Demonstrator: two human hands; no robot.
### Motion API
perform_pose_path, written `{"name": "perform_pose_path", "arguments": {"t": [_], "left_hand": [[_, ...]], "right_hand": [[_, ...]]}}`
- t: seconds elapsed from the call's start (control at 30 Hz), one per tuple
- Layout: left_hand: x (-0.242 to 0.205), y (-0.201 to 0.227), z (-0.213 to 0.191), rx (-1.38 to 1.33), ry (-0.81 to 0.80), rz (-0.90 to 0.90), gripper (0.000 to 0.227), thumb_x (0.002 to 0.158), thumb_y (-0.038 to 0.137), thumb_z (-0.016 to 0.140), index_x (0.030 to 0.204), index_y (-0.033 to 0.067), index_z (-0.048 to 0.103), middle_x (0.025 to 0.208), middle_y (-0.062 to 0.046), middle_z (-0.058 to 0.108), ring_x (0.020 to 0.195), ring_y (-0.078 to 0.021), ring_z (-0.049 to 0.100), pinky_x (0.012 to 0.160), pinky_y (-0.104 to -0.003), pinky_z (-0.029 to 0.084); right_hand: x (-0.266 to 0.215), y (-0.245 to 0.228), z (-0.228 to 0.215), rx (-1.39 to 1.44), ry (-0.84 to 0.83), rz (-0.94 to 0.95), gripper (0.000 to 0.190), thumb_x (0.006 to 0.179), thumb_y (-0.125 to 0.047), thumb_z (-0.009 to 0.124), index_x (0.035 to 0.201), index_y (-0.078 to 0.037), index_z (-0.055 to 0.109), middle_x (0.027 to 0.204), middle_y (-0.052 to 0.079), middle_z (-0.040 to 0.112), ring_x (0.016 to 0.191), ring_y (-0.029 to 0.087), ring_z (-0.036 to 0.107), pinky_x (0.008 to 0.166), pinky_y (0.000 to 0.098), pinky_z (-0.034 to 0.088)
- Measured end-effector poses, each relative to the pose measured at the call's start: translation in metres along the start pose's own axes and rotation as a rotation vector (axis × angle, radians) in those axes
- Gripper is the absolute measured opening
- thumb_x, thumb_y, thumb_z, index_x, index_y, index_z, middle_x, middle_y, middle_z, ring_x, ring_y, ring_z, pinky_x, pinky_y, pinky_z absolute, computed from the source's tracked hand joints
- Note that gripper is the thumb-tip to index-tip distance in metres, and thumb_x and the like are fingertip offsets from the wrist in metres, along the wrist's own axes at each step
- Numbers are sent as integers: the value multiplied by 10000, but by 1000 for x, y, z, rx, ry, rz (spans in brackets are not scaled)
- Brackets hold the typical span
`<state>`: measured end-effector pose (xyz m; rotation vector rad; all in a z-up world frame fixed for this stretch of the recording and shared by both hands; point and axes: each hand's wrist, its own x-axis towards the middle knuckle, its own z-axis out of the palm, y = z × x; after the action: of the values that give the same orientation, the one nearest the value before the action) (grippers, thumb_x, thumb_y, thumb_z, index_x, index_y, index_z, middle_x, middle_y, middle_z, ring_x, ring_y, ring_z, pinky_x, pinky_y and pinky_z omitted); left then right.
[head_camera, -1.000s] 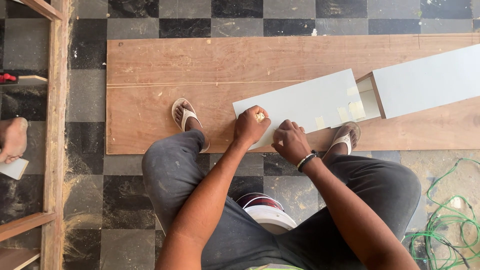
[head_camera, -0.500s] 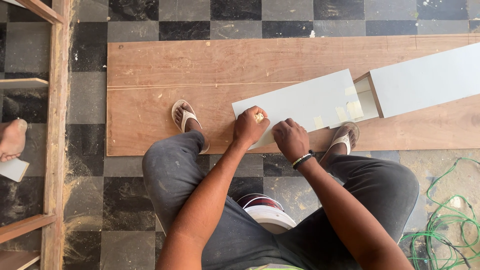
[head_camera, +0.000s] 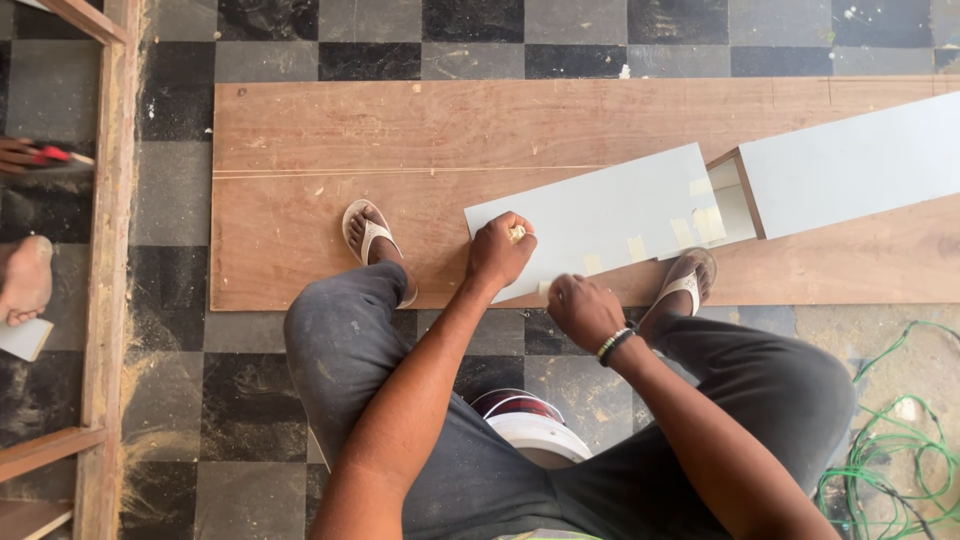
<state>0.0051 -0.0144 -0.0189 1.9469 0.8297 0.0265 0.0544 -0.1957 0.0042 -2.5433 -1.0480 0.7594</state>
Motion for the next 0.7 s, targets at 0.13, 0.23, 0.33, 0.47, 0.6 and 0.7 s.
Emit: {"name": "perform_pose_path", "arguments": {"t": [0.13, 0.23, 0.33, 0.47, 0.6, 0.7], "left_hand": [[2, -2, -1, -59, -26, -8, 189, 835, 257, 682, 958, 120, 723, 832, -81, 773, 734, -214, 742, 669, -354, 577], [-1, 10, -8, -125, -136, -47, 227, 822, 250, 683, 1015, 135, 717, 899, -71, 771, 780, -191, 732, 690, -348, 572], [-2, 11, -8, -90, -193, -164, 307, 811, 244, 677, 1107, 161, 663, 933, -61, 748, 762, -179, 727, 649, -366, 581], [13, -10, 1, -165, -93, -65, 256, 856, 212, 681, 1092, 111, 690, 952, -88, 779, 771, -175, 735, 657, -335, 583], [11, -19, 19, -611, -453, -30, 419, 844, 147, 667, 1261, 103, 651, 1093, -99, 765, 865, -163, 746, 713, -319, 638], [-14, 21, 14, -532, -706, -93, 539, 845, 117, 649, 1379, 142, 583, 1163, -39, 697, 863, -158, 717, 681, -318, 624]], "right_hand": [[-5, 7, -14, -50, -149, 3, 271, 996, -279, 512, 888, -85, 668, 798, 131, 707, 658, 278, 675, 667, 434, 560], [-10, 7, -24, -33, -257, -25, 227, 948, -263, 533, 897, -103, 685, 744, 128, 714, 654, 269, 691, 679, 431, 565], [-14, 13, -15, -89, -401, -73, 298, 968, -261, 532, 822, -58, 695, 731, 130, 725, 655, 273, 703, 710, 416, 573], [-17, 9, -12, -136, -658, -267, 230, 969, -253, 596, 908, -77, 731, 827, 123, 732, 738, 264, 698, 735, 405, 567], [-4, 41, -19, 318, -423, -438, 196, 909, -183, 688, 1079, -87, 708, 964, 88, 766, 828, 200, 723, 768, 348, 586], [5, 43, -51, 499, -184, -37, 173, 983, -166, 628, 1124, -92, 697, 962, 87, 780, 817, 188, 733, 760, 329, 613]]}}
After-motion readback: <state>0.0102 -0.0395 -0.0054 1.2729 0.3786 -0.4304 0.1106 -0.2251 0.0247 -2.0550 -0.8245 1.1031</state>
